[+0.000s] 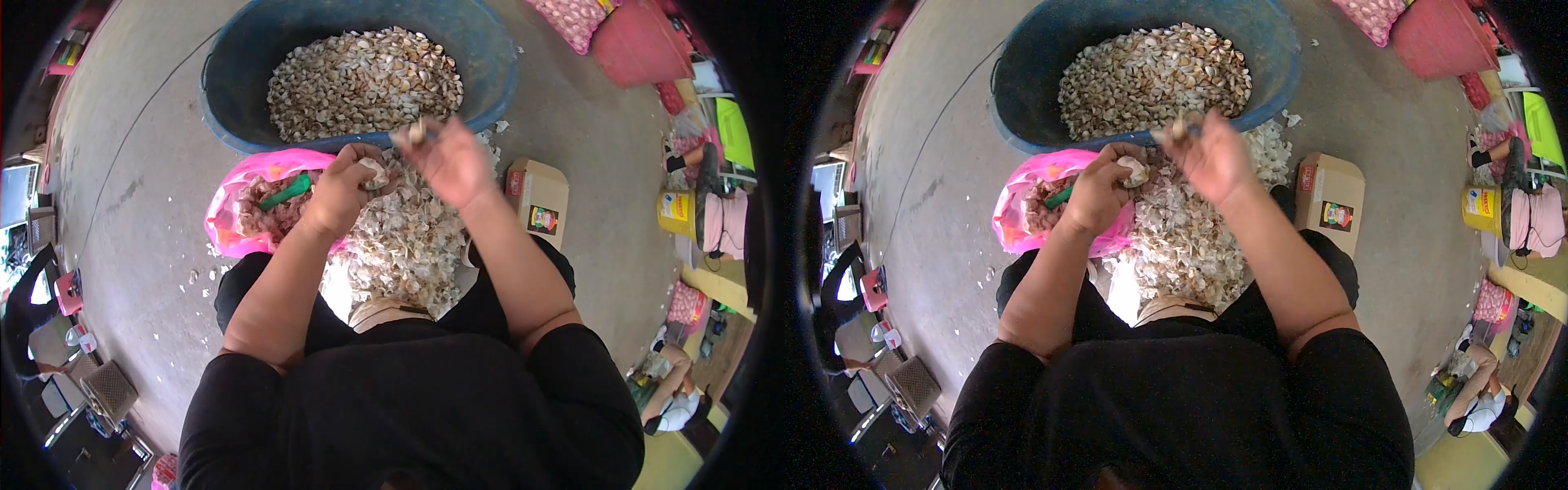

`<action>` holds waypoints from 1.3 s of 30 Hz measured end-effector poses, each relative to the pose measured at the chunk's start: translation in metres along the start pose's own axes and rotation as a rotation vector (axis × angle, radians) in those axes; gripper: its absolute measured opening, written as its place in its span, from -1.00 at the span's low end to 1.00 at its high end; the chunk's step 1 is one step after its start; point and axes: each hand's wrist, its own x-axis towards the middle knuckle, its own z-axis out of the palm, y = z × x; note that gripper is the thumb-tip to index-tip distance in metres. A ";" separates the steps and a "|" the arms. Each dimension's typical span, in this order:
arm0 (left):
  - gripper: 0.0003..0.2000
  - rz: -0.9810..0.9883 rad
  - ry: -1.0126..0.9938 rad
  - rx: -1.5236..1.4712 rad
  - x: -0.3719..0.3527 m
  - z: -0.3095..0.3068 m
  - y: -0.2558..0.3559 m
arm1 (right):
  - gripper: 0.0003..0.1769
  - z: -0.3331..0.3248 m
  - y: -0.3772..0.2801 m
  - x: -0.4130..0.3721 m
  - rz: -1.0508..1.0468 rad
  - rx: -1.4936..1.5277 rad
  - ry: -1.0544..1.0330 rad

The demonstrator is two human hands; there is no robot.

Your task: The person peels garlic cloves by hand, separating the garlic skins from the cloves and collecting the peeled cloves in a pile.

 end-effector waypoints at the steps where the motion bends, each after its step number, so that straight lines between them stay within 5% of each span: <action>1: -0.76 -0.009 -0.007 -0.087 -0.003 0.003 0.005 | -0.64 0.011 -0.017 -0.003 -0.060 0.038 -0.032; 2: -0.76 -0.015 -0.015 -0.173 -0.005 0.005 0.008 | -0.65 0.016 -0.025 -0.004 -0.121 0.077 -0.067; 5: -0.77 0.053 -0.001 -0.159 -0.003 0.004 0.003 | -0.73 0.007 -0.004 0.008 -0.446 -0.652 0.107; 6: -0.77 0.083 0.018 -0.142 -0.001 0.003 0.000 | -0.76 0.000 0.005 0.005 -0.549 -0.880 -0.091; 8: -0.76 0.070 0.062 -0.092 0.002 -0.004 -0.003 | -0.76 0.013 0.019 -0.014 -0.268 -1.042 -0.169; 11: -0.73 0.046 0.075 -0.052 0.001 -0.004 -0.007 | -0.74 0.012 0.031 -0.023 -0.772 -1.355 -0.203; 23: -0.70 0.209 -0.047 0.131 0.005 0.009 -0.015 | -0.71 0.010 0.016 -0.036 -0.706 -1.633 -0.488; 29: -0.75 0.169 0.102 -0.044 0.004 0.017 -0.017 | -0.69 0.003 0.024 -0.044 -1.100 -1.705 -0.439; 32: -0.80 0.162 0.157 -0.216 0.007 0.012 -0.006 | -0.77 0.000 0.023 -0.050 -0.897 -1.722 -0.405; 35: -0.85 0.202 0.106 -0.274 0.008 0.009 -0.002 | -0.78 -0.013 0.010 -0.041 -0.598 -2.107 -0.363; 38: -0.85 0.178 0.037 -0.258 0.006 0.010 -0.002 | -0.69 0.004 -0.001 -0.041 -0.180 -1.921 -0.127; 39: -0.84 0.176 0.014 -0.246 0.007 0.008 -0.004 | -0.71 0.003 0.001 -0.038 -0.309 -1.806 -0.077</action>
